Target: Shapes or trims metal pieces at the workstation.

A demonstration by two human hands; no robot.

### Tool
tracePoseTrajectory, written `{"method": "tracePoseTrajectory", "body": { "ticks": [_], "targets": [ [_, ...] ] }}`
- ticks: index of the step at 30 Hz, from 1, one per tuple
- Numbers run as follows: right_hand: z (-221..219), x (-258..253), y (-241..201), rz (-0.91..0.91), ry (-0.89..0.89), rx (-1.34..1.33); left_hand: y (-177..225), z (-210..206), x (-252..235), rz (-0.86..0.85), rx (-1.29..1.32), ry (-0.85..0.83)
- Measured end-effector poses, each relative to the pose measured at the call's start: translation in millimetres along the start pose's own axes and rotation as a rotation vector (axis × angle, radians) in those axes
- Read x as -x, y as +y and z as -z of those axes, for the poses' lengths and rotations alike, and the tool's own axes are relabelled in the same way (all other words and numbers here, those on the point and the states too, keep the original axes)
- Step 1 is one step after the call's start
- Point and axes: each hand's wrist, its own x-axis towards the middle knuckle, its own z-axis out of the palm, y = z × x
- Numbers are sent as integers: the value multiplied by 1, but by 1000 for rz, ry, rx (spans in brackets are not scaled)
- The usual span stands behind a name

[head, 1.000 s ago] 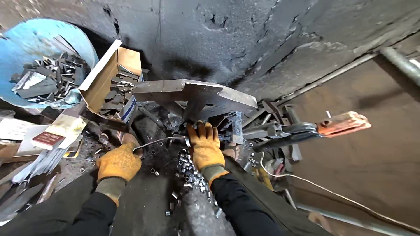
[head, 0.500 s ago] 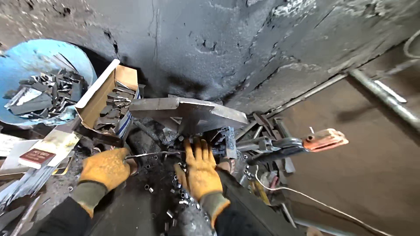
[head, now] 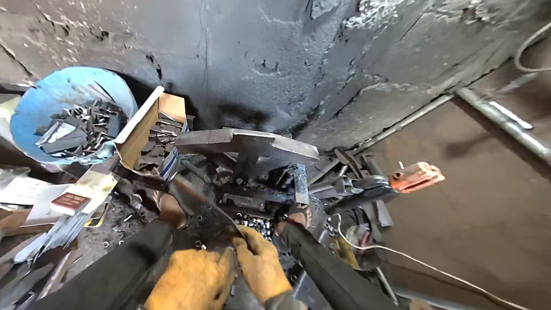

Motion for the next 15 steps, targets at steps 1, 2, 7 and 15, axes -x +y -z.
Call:
{"method": "tracePoseTrajectory", "body": {
  "ticks": [1, 2, 7, 15],
  "targets": [
    [7, -5, 5, 38, -38, 181, -1, 4, -1, -93, -109, 238],
    [13, -9, 8, 99, -79, 335, -5, 11, -8, -127, -169, 363],
    [19, -28, 11, 465, -97, 688, -62, 17, -39, 348, -71, -88],
    [23, -87, 49, 598, 408, 1044, -145, -24, -54, 463, 97, -43]
  ]
}}
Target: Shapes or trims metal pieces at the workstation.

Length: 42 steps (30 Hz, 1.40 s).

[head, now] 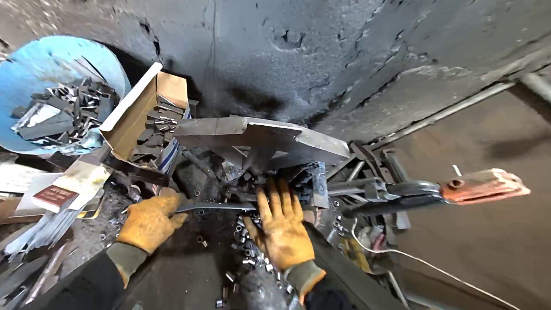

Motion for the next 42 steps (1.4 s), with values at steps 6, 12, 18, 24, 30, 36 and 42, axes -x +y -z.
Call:
{"method": "tracePoseTrajectory", "body": {
  "ticks": [6, 12, 18, 24, 30, 36, 42],
  "targets": [
    [-24, -8, -3, 8, 32, 32, -19, -13, -23, -35, 14, 25],
    [-29, -9, -6, -6, 31, 39, -29, -23, -33, -11, -7, 2],
    [-31, -9, -5, -11, 36, 45, -21, -13, -36, 3, -12, -68],
    [-33, -8, -7, -16, 41, 70, -13, 3, -41, 48, -1, -185],
    [-35, -9, -13, -65, -31, 153, -12, 11, -52, 72, -69, -323],
    [-34, -13, -17, -87, -47, 183, -13, 5, -55, 53, -99, -328],
    [-23, -19, -21, -105, -127, 142, -4, -12, -24, 140, -7, -109]
  ]
}}
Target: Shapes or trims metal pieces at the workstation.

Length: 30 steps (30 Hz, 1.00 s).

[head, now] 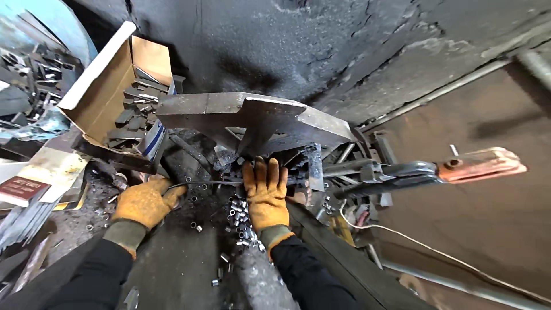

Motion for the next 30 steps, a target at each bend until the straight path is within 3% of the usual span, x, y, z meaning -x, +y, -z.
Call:
{"method": "tracePoseTrajectory", "body": {
  "ticks": [11, 15, 18, 20, 22, 24, 26, 28, 30],
  "targets": [
    [20, -11, -2, -37, -174, -55, 47, -28, 52, 350, 152, 47],
    [25, -16, -2, -56, -218, -108, 23, -18, 36, 188, 179, 31],
    [41, 4, -4, -35, -54, -246, 6, 15, 30, 31, 120, 10],
    [58, 35, -20, -75, 48, -423, 13, 45, 39, 12, 38, 53],
    [77, 59, -40, -185, -88, -804, 28, 60, 61, 49, 204, 21],
    [98, 56, -52, -340, -277, -1255, 49, 58, 90, 81, 612, -206],
    [115, 43, -62, -439, -247, -1713, 62, 34, 126, -87, 834, -398],
    [136, 35, -61, -509, -238, -1975, 73, 21, 153, -306, 617, -336],
    [150, 34, -35, -465, -302, -1756, 95, 38, 177, -373, 234, -86]
  ]
}}
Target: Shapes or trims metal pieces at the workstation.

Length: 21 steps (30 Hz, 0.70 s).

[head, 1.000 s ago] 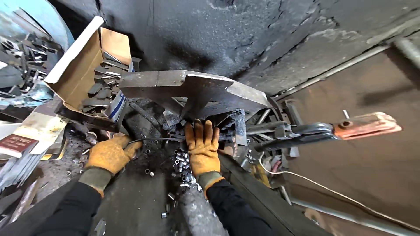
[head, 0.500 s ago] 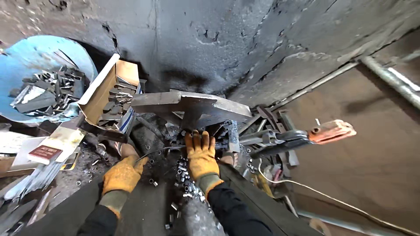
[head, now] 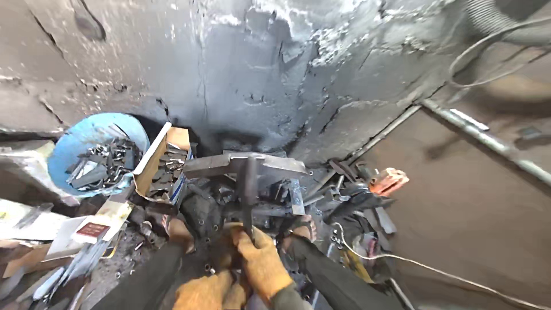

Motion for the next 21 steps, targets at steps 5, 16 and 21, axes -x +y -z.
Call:
{"method": "tracePoseTrajectory", "body": {
  "ticks": [5, 16, 21],
  "targets": [
    [62, 0, -72, -44, -102, 974, 46, 84, -1, -557, -677, 823],
    [152, -10, -137, 164, 59, 1385, 50, 166, -97, 270, -526, 282],
    [166, -42, -131, 398, 235, 1606, 50, 163, -137, 291, -451, 218]
  ]
}}
